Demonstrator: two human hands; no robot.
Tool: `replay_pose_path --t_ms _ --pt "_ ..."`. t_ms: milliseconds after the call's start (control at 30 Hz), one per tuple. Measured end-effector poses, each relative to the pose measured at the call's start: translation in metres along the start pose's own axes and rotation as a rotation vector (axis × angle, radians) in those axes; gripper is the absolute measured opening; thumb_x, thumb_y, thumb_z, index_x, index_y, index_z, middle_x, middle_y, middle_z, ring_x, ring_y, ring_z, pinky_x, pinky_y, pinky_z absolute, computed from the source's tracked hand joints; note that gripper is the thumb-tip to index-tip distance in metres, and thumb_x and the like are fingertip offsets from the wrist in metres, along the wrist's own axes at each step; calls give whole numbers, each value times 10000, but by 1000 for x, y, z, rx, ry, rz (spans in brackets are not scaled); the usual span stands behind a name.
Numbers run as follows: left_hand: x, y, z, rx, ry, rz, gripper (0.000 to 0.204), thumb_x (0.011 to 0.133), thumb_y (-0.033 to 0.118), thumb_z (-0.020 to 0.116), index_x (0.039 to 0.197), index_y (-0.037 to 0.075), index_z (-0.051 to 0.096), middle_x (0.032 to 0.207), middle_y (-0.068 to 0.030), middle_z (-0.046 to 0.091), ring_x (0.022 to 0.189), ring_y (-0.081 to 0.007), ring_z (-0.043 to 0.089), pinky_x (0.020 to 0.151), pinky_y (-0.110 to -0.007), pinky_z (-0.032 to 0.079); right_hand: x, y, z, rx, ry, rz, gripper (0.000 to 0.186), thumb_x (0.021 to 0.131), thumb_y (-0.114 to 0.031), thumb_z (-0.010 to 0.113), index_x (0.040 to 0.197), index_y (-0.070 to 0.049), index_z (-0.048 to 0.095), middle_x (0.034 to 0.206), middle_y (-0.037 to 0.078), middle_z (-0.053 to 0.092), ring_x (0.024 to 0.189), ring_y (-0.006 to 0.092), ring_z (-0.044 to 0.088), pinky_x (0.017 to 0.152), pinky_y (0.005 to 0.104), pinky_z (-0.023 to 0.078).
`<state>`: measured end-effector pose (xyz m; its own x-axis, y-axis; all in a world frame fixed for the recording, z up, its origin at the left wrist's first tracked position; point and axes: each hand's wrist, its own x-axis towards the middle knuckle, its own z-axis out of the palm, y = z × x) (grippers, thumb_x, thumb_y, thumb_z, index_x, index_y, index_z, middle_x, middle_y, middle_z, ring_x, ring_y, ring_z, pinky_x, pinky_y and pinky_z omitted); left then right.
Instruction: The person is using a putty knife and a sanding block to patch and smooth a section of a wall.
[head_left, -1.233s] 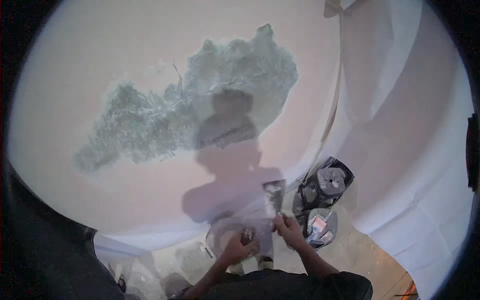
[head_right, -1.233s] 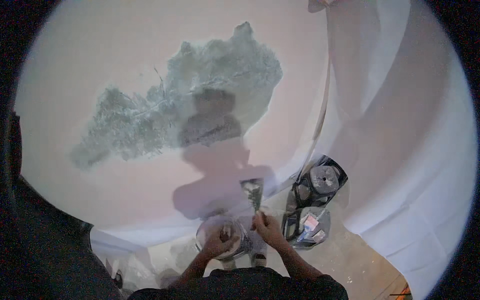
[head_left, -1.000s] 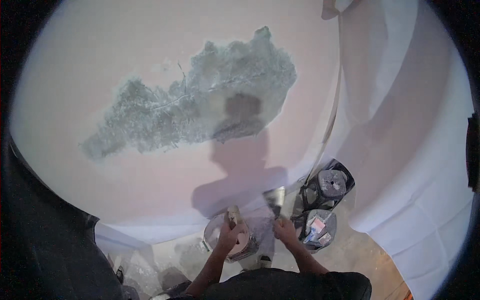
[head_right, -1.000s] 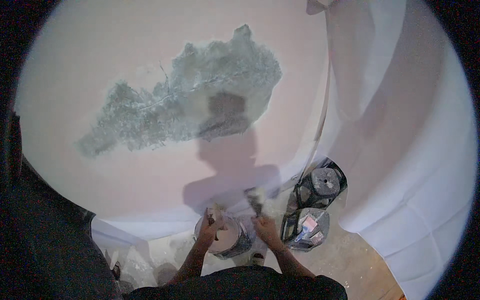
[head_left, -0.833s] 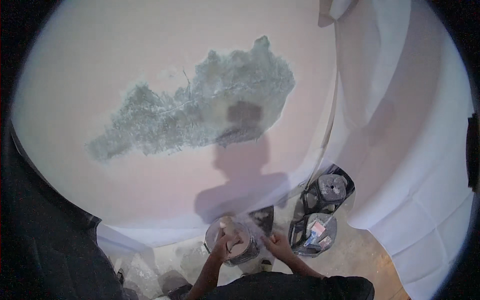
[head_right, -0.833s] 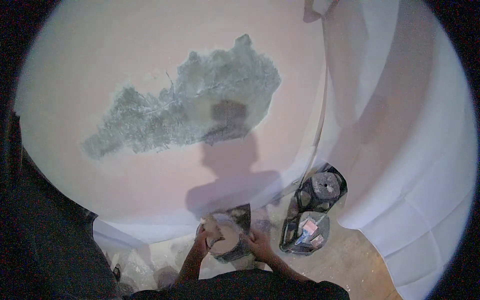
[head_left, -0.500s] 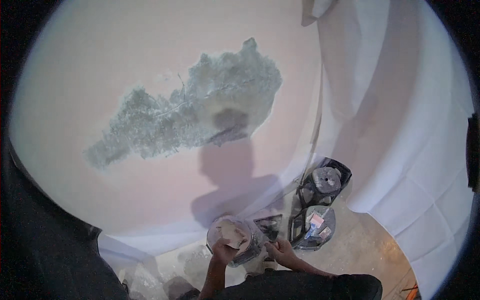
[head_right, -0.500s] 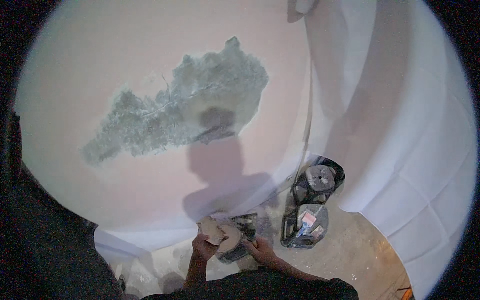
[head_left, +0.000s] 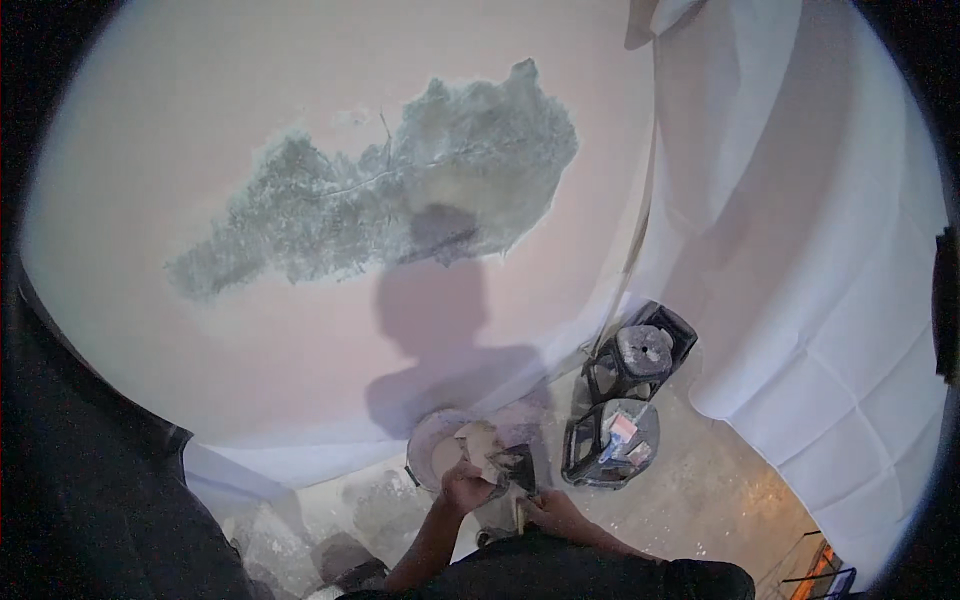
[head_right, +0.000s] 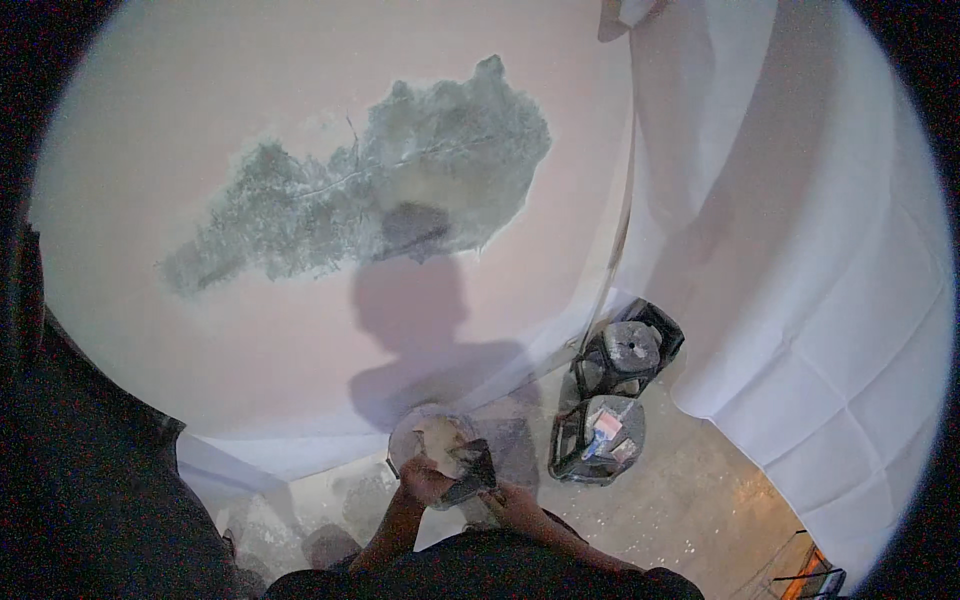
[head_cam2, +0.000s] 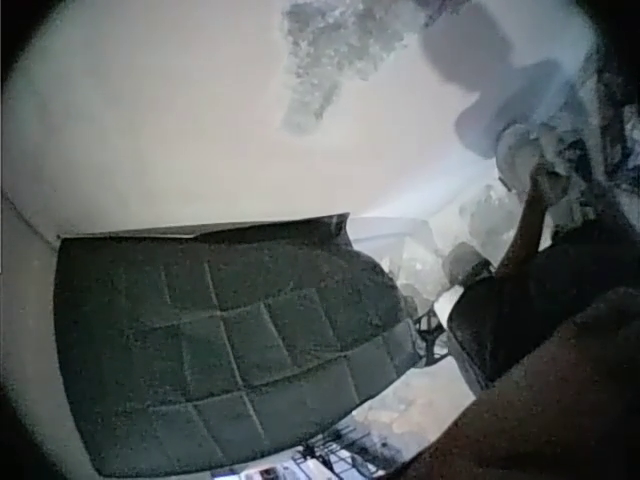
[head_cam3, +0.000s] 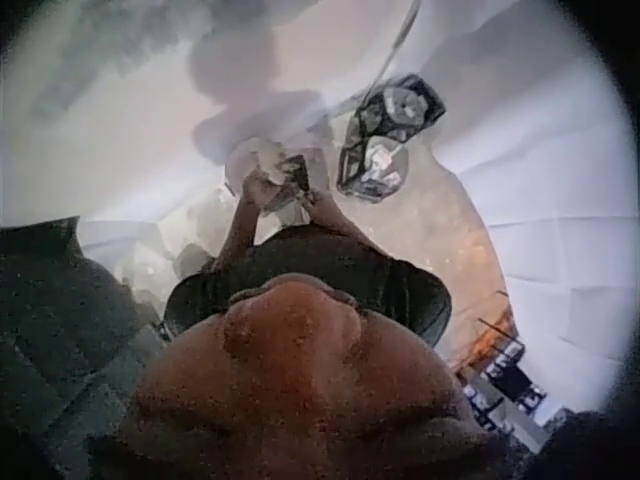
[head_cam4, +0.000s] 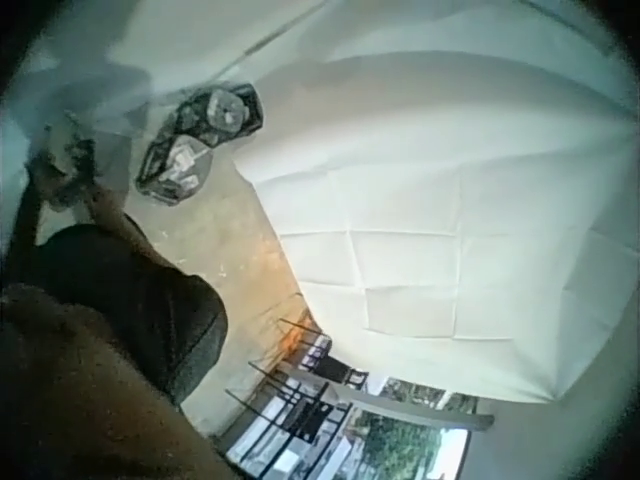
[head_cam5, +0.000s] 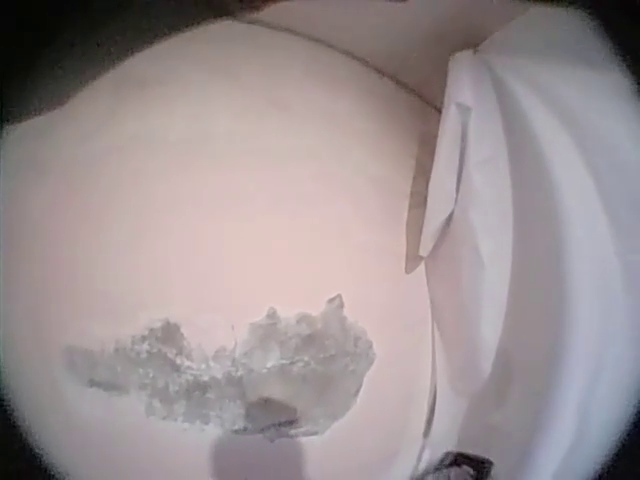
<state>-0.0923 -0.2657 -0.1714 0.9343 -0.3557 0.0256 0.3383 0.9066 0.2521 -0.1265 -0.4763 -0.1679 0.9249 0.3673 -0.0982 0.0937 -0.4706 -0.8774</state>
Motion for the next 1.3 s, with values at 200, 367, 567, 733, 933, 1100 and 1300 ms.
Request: replay_pose_path --t_ms 200,367,567,733,933,1100,1300 --pt "-32 33 -3 59 43 155 693 670 38 562 1343 12 401 1274 -187 507 1195 -373 494 1039 -506 399 13 -27 -10 185 19 69 391 908 -369 618 975 15 585 711 121 634 677 187 590 612 386 468" --pt "-53 39 -7 78 192 298 693 640 19 535 1325 15 429 1265 -174 521 1208 -365 488 1075 -493 364 33 -15 26 54 -361 -124 364 934 -398 587 933 -34 580 646 18 565 578 89 520 533 300 432" --pt "-41 36 -5 -6 264 442 726 622 56 572 1332 21 424 1225 -166 540 1156 -355 524 1051 -520 378 99 -2 13 203 -260 -27 327 975 -358 522 901 -47 590 620 -26 465 597 67 463 552 254 399" --pt "5 47 -11 226 398 473 587 719 34 574 1287 8 428 1120 -154 564 1081 -318 567 980 -492 453 163 -12 -57 568 -129 -57 360 998 -356 462 807 -65 555 657 -25 456 580 68 433 511 254 355" --pt "118 87 0 689 234 422 143 906 81 571 954 -41 629 881 -100 624 906 -251 638 832 -409 536 255 -21 -140 608 -28 -498 238 1033 -240 366 932 -40 446 723 21 425 541 79 367 492 247 363" --pt "240 89 53 1161 317 339 162 924 112 605 911 -49 617 924 -120 655 882 -248 658 826 -393 547 319 -52 -214 882 -165 -504 94 1011 -139 411 1056 -59 393 770 84 527 431 101 421 440 274 425" --pt "352 71 115 1187 2 281 302 910 51 619 1191 -4 522 991 -93 663 848 -131 612 680 -263 486 385 -118 -288 754 -89 -455 241 942 -104 542 1131 -59 400 792 83 585 514 130 550 456 241 431"
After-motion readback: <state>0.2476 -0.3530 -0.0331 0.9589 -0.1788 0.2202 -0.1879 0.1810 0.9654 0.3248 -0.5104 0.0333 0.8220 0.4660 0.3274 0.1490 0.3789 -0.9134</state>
